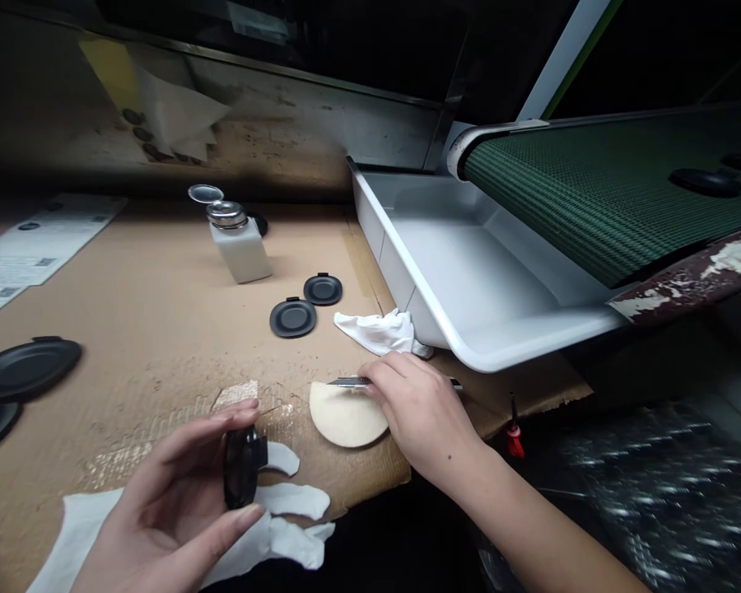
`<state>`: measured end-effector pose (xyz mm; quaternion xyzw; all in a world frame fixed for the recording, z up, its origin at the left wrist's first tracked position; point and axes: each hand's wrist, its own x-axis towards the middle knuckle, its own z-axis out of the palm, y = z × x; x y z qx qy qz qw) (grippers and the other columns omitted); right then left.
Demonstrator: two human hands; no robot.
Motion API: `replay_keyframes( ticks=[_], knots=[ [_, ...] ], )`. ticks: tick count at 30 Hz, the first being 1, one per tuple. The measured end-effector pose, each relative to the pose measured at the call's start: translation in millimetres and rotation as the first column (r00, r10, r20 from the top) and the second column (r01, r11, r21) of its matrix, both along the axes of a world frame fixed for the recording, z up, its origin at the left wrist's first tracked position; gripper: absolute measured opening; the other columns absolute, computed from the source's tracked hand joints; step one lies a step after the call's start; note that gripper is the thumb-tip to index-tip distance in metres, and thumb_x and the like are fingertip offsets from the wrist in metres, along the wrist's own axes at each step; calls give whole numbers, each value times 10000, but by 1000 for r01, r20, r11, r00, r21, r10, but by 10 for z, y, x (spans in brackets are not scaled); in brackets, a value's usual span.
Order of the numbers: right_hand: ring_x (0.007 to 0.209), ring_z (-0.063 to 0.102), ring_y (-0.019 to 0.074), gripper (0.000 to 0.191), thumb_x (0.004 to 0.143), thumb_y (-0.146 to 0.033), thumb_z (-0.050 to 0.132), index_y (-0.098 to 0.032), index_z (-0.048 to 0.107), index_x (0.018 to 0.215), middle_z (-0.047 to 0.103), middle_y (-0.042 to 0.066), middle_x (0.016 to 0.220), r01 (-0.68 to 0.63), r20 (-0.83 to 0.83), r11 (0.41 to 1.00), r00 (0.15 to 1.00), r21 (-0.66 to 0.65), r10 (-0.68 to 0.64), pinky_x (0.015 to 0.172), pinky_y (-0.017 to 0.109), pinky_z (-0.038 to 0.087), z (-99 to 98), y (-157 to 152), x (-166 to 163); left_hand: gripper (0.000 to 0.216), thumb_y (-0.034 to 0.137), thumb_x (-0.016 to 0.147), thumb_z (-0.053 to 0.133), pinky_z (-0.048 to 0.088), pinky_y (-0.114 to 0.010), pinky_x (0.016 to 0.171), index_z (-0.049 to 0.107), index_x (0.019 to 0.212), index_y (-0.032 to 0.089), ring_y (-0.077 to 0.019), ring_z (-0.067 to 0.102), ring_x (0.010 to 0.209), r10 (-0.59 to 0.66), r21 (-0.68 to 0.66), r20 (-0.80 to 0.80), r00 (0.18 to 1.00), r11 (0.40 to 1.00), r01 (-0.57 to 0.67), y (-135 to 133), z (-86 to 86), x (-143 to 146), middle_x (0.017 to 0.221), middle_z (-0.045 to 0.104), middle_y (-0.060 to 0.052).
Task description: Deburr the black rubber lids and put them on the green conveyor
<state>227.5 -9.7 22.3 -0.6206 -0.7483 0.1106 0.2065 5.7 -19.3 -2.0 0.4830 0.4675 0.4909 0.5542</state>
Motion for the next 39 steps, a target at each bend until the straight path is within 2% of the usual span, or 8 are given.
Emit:
replay_keyframes(
  ticks=[8,11,14,19,22,25,30,39],
  knots=[
    [867,549,189,172,867,-138,462,-167,610,948,608,60,894,86,167,992,981,89,-100,741,323,456,-167,142,-26,394,150,601,747,387,-270,991,635,949,298,-209,440,1229,40,0,177,983,999,-41,12,32,56,1054,664,-1],
    [927,541,175,198,861,-156,482,-168,586,1029,608,66,974,-41,40,984,999,175,34,812,321,454,-63,78,-172,444,181,574,768,403,-296,981,633,982,290,-236,458,1211,29,-68,259,965,998,-12,22,48,38,1093,659,-27],
    [915,546,150,216,858,-180,507,-191,585,1059,611,60,1009,-242,-52,918,961,315,272,787,287,462,78,8,-419,507,271,565,784,430,-355,955,621,1044,296,-273,510,1151,30,-167,363,931,985,34,12,80,18,1119,652,-57],
    [702,529,110,170,871,-159,466,-167,633,837,632,31,811,-340,-124,810,887,478,446,613,239,422,241,165,-757,437,443,688,663,481,-398,860,603,1096,300,-301,561,1072,71,-244,557,827,966,82,-3,83,-8,1147,633,-70],
    [746,527,115,190,886,-187,443,-176,608,791,608,15,774,-343,-94,884,916,318,390,659,235,411,303,530,-937,411,545,789,476,515,-394,754,600,1085,288,-295,577,1041,162,-303,693,703,950,79,67,42,-28,1152,625,-83],
    [810,547,117,119,879,-215,470,-193,582,845,617,3,841,-294,20,953,956,76,294,686,227,402,314,990,-1240,324,452,829,473,498,-379,768,625,997,221,-259,596,984,203,-355,753,626,926,128,157,-12,-52,1041,655,-111],
    [679,579,162,118,815,-280,559,-190,625,774,631,17,706,-386,166,918,903,-92,396,572,257,396,203,1484,-1892,53,217,761,615,483,-293,686,611,790,173,-166,605,748,134,-312,769,625,932,184,207,-142,-62,796,651,-70],
    [775,583,135,236,885,-356,489,-147,596,911,614,18,844,-448,270,865,824,-227,497,697,312,485,131,1595,-2401,206,152,570,766,464,-251,595,621,716,163,-145,581,670,134,-303,798,588,932,200,252,-296,-40,715,631,-42]
  ],
)
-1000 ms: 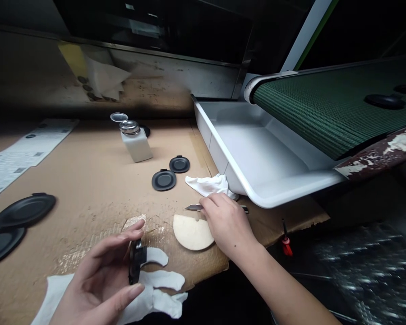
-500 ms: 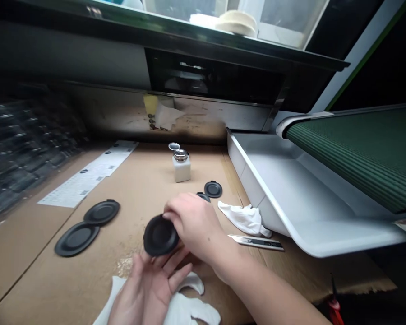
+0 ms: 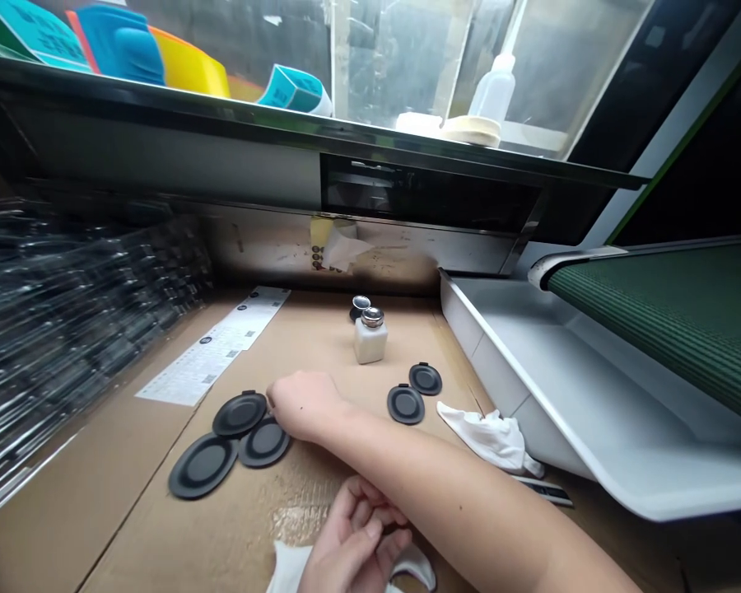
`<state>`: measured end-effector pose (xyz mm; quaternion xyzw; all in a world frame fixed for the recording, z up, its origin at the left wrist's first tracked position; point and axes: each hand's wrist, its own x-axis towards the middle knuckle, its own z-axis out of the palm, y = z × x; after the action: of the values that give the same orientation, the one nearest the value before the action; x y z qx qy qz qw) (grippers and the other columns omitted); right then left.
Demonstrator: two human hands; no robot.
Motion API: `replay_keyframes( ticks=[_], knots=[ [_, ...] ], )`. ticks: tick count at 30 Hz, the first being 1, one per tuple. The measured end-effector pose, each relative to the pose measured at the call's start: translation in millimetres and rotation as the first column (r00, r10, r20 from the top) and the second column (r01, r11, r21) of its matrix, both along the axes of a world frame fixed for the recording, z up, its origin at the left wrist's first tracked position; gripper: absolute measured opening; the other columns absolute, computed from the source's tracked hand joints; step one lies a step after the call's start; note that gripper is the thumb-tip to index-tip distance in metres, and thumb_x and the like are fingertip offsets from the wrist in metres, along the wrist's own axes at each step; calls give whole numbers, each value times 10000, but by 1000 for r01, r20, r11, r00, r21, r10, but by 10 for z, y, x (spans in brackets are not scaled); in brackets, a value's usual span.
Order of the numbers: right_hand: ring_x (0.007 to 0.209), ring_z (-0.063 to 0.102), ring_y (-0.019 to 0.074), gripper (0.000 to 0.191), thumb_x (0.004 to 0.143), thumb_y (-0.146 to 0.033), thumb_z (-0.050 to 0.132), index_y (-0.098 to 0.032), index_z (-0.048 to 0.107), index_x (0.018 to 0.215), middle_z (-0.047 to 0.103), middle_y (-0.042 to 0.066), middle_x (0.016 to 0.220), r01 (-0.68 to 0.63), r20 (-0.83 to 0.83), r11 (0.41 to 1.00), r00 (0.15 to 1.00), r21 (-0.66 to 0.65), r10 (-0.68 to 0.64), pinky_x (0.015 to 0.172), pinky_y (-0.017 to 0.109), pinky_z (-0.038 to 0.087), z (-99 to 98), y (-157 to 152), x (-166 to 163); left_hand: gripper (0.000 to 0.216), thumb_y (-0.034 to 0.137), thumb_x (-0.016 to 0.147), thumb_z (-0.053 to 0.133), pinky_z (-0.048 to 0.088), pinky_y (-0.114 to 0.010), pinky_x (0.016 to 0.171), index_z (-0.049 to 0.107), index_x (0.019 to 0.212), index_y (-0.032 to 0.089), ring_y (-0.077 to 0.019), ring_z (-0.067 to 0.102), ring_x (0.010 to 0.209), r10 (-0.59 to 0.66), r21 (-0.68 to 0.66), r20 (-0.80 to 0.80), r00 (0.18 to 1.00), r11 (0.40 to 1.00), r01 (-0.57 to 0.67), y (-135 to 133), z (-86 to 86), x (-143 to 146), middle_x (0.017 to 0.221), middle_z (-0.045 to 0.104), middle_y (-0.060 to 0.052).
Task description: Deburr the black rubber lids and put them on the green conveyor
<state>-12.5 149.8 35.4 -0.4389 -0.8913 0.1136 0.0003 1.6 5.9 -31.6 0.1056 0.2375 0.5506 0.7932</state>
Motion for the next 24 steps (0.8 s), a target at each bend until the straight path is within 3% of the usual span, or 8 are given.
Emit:
replay_keyframes(
  ticks=[6,11,14,20,24],
  knots=[
    [861,581,154,246,891,-358,488,-141,578,965,603,38,938,56,35,998,998,33,-57,767,358,488,11,176,-60,224,181,540,788,449,-242,581,637,705,169,-143,563,672,1,17,15,1000,1000,-1,0,-11,12,706,631,-40],
    [837,584,149,249,880,-366,505,-144,583,960,606,33,916,26,18,999,999,18,-27,746,347,493,53,198,-46,205,175,553,772,448,-248,583,633,703,176,-143,564,670,12,18,10,1000,1000,-12,-8,12,16,722,634,-38],
    [927,574,204,309,887,-416,461,-160,583,1010,605,70,993,6,-31,999,999,38,-4,766,385,479,107,153,-85,191,163,555,766,442,-243,569,636,695,174,-142,564,658,22,17,-3,1000,1000,-22,-7,18,23,701,627,-33],
    [1119,497,216,612,721,-468,654,-263,447,1259,535,40,1231,-237,-130,971,964,-26,232,863,287,443,129,199,-368,281,193,573,768,456,-249,607,660,832,204,-158,592,741,35,-16,-34,999,999,-35,-19,65,33,810,650,-46],
    [1072,537,237,684,681,-408,696,-252,424,1289,568,63,1185,-262,-133,963,958,-63,252,837,306,461,62,303,-505,424,225,519,795,464,-270,643,657,919,215,-200,611,837,65,-66,-30,997,996,-67,-32,104,47,925,669,-82]
  ],
)
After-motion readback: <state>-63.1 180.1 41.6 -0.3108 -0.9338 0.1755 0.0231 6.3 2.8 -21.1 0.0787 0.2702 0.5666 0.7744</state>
